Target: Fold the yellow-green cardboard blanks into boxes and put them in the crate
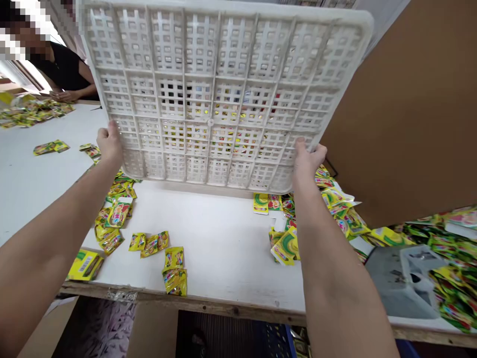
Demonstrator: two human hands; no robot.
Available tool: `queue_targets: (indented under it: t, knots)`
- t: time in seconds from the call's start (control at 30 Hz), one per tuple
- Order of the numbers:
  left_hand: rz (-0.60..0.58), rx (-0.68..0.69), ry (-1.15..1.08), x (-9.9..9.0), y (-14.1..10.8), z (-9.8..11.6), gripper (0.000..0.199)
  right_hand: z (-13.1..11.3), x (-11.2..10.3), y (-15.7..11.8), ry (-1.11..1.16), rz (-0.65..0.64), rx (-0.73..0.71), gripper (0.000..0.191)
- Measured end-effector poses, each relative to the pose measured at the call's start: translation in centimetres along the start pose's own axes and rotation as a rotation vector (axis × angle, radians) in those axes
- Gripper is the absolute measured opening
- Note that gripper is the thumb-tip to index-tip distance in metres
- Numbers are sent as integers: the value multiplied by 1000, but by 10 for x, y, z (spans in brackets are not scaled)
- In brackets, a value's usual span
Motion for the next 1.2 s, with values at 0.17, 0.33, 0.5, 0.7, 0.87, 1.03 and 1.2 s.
queue_targets:
  t: [0.17,0.33,0.5,0.7,0.87,1.03,1.2]
  knots:
    - [70,-88,-168,9,2,-7,41,-5,-9,-7,71,98,27,14]
    - [124,-66,-361,14,12,-19,40,2,-3,-12,191,51,35,14]
    - [142,-40,-406,5,10,-17,44,10,-5,-2,245,28,11,17]
    - [106,-43,-440,-1,2,-16,45,17,-5,6,281,-10,-11,24]
    - [157,-36,-402,-18,-18,9,50,10,-2,12,239,-30,85,19]
    - [200,-52,-254,-38,-45,33,52,-1,-6,29,147,-66,167,34]
    - [275,-18,-42,-45,-62,35,54,-8,-6,44,119,-108,171,43]
Point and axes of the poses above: each hand's wrist, its own y-axis towards the middle knuckle, its own x-axis out of the palm, z = x × y, the point moved 9 cm from there along y, towards the middle knuckle, and after that the axes turned 3 degrees about z, right-handed, at the moved point
